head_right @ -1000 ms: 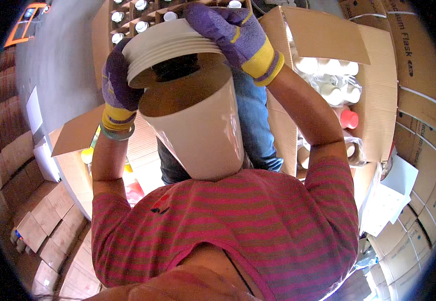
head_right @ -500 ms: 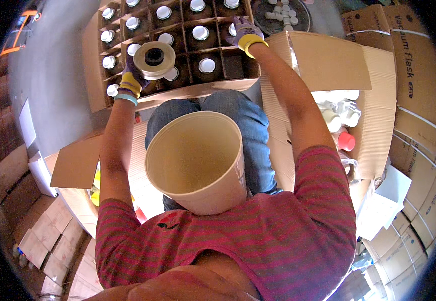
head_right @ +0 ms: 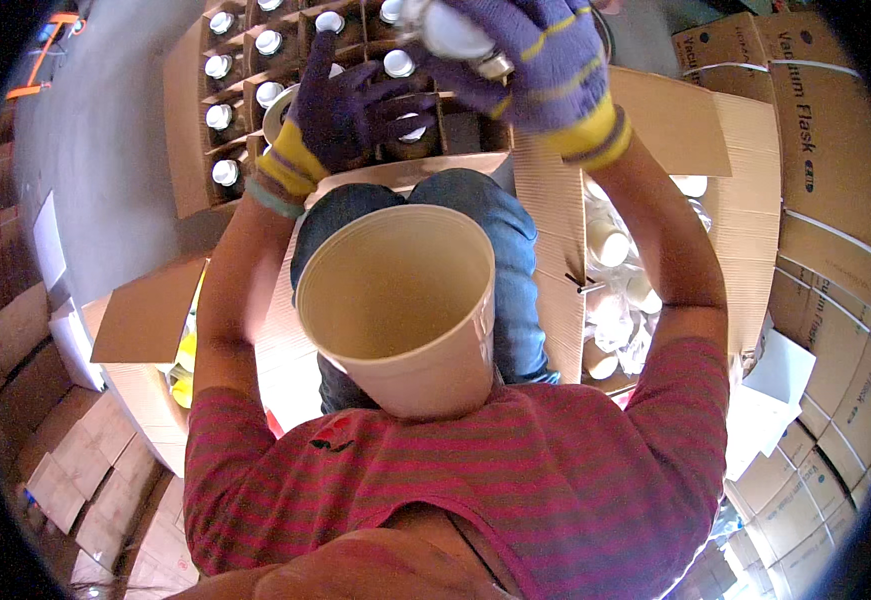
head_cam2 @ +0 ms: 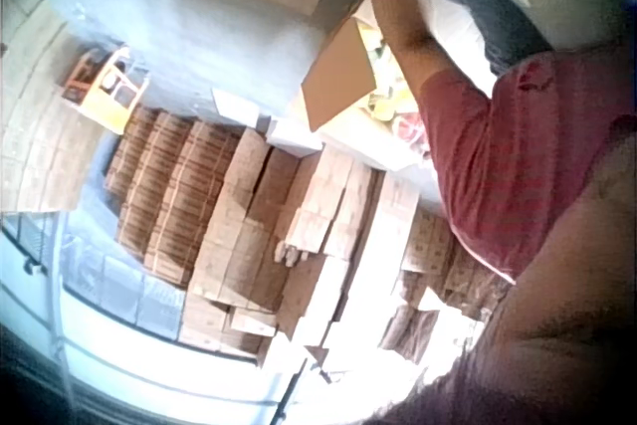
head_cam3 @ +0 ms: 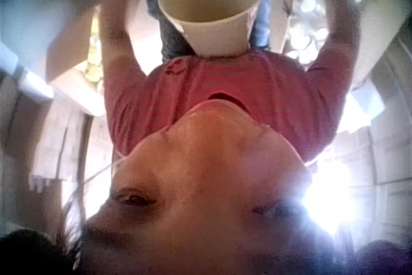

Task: The person assembles vacuum flasks by hand, inserting stainless steel inner liners into plastic outer shells and securing red lids. They handle multiple flasks one at a time, removing protective plastic wraps and placing completed units into a cardboard box.

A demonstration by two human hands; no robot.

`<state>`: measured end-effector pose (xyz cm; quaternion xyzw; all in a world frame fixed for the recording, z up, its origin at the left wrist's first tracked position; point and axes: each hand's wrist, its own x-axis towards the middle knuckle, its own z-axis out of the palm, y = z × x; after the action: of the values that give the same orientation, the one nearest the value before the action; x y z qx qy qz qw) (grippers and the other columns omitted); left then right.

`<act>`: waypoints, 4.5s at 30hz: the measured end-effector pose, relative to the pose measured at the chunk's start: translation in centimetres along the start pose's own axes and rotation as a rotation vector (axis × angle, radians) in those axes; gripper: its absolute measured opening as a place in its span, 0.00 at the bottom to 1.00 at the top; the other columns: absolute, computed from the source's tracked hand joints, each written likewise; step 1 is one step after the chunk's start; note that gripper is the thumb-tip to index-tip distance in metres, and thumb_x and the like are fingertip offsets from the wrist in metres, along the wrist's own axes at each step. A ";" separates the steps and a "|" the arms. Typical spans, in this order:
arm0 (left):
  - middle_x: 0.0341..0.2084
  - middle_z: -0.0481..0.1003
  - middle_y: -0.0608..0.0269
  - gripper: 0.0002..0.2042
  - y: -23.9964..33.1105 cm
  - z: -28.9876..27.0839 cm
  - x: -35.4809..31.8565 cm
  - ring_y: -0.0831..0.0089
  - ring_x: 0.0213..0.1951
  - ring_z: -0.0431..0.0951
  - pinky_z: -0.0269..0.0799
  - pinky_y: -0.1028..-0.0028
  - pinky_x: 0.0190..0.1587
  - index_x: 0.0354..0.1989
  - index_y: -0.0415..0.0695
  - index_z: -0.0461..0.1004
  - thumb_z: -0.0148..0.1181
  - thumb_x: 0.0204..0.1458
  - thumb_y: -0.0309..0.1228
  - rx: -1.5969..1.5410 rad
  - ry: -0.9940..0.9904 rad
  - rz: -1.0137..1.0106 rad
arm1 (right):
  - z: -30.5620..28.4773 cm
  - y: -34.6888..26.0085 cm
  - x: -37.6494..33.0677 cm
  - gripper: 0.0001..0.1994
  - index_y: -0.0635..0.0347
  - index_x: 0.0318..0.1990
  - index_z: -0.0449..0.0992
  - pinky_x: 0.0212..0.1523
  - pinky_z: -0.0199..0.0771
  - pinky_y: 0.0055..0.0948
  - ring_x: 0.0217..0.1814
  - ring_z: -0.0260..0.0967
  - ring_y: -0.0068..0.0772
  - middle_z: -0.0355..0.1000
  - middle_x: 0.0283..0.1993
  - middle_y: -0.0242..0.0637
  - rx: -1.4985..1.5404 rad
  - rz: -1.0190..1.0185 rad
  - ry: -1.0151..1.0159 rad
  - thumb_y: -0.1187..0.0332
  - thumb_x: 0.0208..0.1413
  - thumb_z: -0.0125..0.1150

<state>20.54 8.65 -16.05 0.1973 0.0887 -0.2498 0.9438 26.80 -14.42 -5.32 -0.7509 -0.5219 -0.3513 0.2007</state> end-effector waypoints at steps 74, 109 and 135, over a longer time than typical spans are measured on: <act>0.52 0.73 0.56 0.21 0.8 9.4 -12.1 0.66 0.52 0.75 0.70 0.69 0.56 0.58 0.38 0.67 0.59 0.56 0.29 1.441 -0.006 0.982 | -1.7 -4.3 10.0 0.36 0.61 0.64 0.61 0.57 0.65 0.40 0.62 0.60 0.48 0.63 0.58 0.54 0.837 -0.309 -0.178 0.55 0.49 0.67; 0.55 0.70 0.51 0.25 -1.2 15.0 -10.4 0.61 0.55 0.72 0.71 0.66 0.54 0.58 0.38 0.68 0.65 0.49 0.23 1.841 -0.071 1.325 | -7.0 -5.7 6.2 0.34 0.66 0.67 0.56 0.66 0.60 0.35 0.67 0.59 0.42 0.59 0.66 0.50 1.403 0.596 -0.339 0.47 0.64 0.44; 0.50 0.72 0.55 0.21 -1.3 14.3 -11.9 0.57 0.56 0.70 0.63 0.55 0.62 0.52 0.46 0.75 0.59 0.46 0.29 2.555 -0.525 1.252 | -8.7 -8.3 4.4 0.20 0.68 0.44 0.79 0.38 0.74 0.22 0.38 0.73 0.21 0.78 0.38 0.36 1.277 1.159 -0.149 0.56 0.64 0.54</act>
<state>10.64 6.84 -0.38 0.8445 -0.4626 0.2611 0.0674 17.30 -14.32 3.19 -0.6630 -0.1661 0.2169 0.6970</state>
